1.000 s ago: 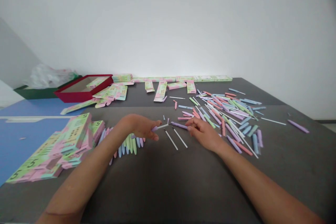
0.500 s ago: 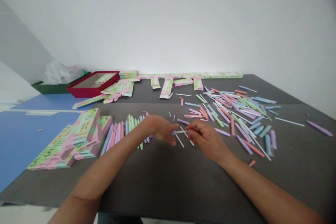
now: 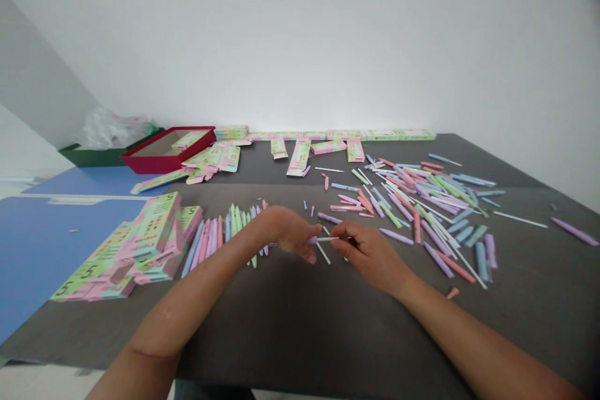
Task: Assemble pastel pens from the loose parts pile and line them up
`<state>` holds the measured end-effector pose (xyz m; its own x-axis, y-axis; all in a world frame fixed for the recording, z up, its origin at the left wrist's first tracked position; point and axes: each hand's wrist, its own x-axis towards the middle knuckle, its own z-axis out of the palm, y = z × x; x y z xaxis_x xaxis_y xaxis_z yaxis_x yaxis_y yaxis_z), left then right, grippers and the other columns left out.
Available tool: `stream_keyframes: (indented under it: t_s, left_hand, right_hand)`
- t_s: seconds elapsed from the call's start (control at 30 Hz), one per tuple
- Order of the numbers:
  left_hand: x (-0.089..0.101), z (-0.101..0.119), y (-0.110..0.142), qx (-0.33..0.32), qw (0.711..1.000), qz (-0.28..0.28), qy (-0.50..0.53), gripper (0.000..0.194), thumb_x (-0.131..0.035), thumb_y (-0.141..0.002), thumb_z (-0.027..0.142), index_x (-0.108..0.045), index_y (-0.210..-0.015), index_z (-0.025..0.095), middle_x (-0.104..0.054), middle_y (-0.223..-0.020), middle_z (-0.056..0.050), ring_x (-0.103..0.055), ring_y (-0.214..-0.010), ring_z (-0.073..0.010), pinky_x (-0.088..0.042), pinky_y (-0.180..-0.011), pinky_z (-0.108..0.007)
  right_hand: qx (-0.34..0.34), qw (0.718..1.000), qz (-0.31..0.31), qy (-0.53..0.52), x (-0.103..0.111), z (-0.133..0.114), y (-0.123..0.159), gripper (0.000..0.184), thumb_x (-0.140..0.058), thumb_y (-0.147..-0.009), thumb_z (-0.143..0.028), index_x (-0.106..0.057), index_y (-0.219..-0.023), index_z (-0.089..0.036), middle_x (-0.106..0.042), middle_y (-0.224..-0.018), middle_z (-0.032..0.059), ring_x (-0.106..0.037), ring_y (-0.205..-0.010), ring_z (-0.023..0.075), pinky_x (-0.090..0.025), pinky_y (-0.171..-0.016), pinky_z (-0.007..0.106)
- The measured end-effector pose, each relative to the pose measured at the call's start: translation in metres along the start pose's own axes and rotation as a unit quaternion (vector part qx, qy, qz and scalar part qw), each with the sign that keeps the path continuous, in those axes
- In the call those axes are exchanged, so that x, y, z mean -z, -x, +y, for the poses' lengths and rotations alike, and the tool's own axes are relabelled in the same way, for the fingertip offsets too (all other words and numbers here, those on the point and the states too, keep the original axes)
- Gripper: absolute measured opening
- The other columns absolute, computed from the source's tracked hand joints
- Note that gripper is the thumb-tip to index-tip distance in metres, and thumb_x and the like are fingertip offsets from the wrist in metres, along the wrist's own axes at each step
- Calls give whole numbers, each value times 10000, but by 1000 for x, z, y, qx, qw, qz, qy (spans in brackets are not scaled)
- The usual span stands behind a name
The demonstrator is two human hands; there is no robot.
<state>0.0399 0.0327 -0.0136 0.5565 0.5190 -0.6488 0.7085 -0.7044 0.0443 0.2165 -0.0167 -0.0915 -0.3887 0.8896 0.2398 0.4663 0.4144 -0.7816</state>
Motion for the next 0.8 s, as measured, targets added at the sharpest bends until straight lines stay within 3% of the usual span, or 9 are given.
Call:
stream_keyframes:
  t_s: [0.2, 0.4, 0.63, 0.8]
  left_hand:
    - [-2, -10, 3, 4, 1000, -4, 16, 686, -577, -843, 456, -359, -1425, 166, -729, -1007, -140, -676, -848, -285, -477, -707, -336]
    - [-7, -17, 3, 29, 999, -37, -2, 805, -541, -864, 475, -188, -1500, 128, -676, -1141, -198, -631, -1015, -329, -465, -756, -357]
    - [-9, -15, 4, 30, 998, -48, 1, 793, -554, -847, 485, -234, -1490, 150, -677, -1143, -193, -636, -1012, -321, -468, -740, -342]
    - [-10, -15, 3, 44, 998, -48, -7, 804, -557, -837, 507, -225, -1496, 187, -691, -1120, -181, -644, -992, -309, -467, -737, -332]
  right_hand:
    - [16, 997, 23, 75, 27, 17, -6, 191, -486, -893, -305, -613, -802, -195, -608, -699, -1, -533, -662, 150, -352, -610, 244]
    - [-38, 985, -10, 170, 63, 58, -13, 170, -495, -863, -266, -625, -783, -190, -644, -791, 27, -563, -752, 177, -375, -685, 274]
    - [-69, 953, -46, 292, 59, 70, -12, 70, -599, -797, -221, -663, -813, -196, -640, -869, 77, -574, -822, 210, -374, -722, 299]
    - [-60, 949, 37, 306, 53, 57, -13, 182, -615, -803, -249, -642, -974, -195, -643, -988, 102, -557, -934, 241, -374, -780, 322]
